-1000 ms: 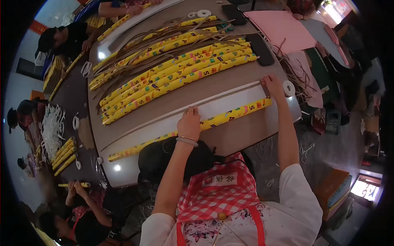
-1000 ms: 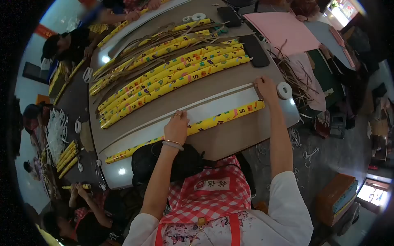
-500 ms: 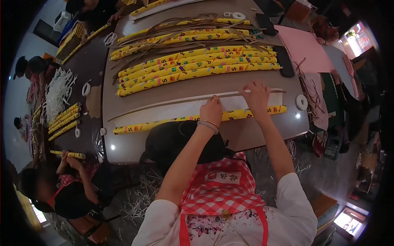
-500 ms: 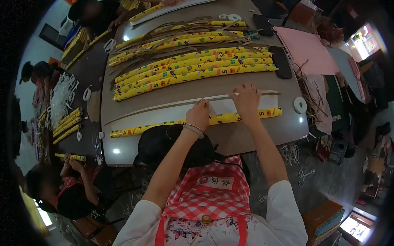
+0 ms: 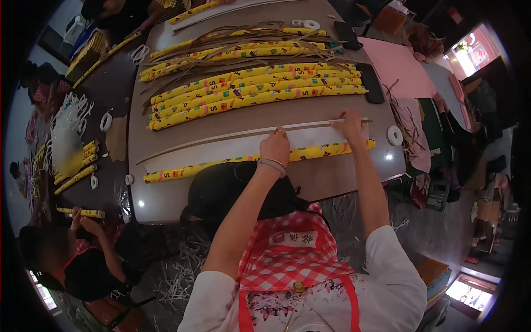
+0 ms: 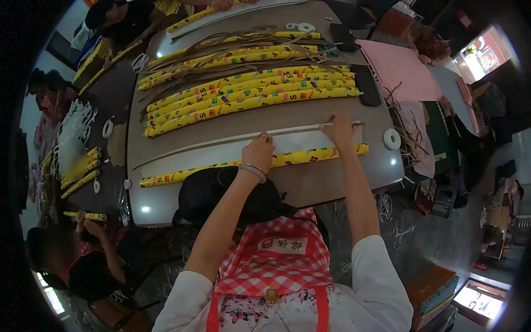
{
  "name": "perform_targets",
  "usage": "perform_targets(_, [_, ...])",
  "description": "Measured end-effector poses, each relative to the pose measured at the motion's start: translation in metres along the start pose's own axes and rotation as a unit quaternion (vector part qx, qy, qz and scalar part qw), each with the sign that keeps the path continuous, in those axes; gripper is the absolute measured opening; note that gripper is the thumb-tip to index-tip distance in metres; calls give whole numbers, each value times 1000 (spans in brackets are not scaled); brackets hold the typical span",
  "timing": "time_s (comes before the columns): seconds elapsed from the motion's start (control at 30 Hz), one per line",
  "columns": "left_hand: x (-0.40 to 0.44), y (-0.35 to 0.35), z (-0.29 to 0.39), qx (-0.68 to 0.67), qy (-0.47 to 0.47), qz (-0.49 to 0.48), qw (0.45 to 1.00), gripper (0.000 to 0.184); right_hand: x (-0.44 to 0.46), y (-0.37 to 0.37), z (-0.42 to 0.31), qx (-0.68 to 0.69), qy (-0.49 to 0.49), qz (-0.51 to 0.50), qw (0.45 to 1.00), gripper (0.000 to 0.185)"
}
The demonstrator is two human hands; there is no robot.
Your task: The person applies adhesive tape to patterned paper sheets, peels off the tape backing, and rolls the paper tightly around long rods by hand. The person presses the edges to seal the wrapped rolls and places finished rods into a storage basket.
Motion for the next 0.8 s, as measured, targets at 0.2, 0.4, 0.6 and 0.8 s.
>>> perform_targets(0.2, [0,-4,-2,4,-4,6,1000,39,34,34,77,18,-26,99,995,34])
perform_targets(0.4, [4,-14,-8,-23,13,0,1000,36,63,30,137,265,-131,-13,955,34])
perform_targets(0.6, [6,-12,-5,-27,24,-2,999,29,69,28,137,287,-183,-27,940,42])
perform_targets(0.8, [2,-6,-5,-63,35,-8,997,22,107,12,178,308,-78,75,945,29])
Point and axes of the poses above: each hand's wrist, its own x-axis towards the middle knuckle, its own y-axis out of the back of the hand, z = x × y, the point moved 9 cm from there along x, towards the middle knuckle, and after that the axes turned 11 degrees about -y, right-handed, at the moved point
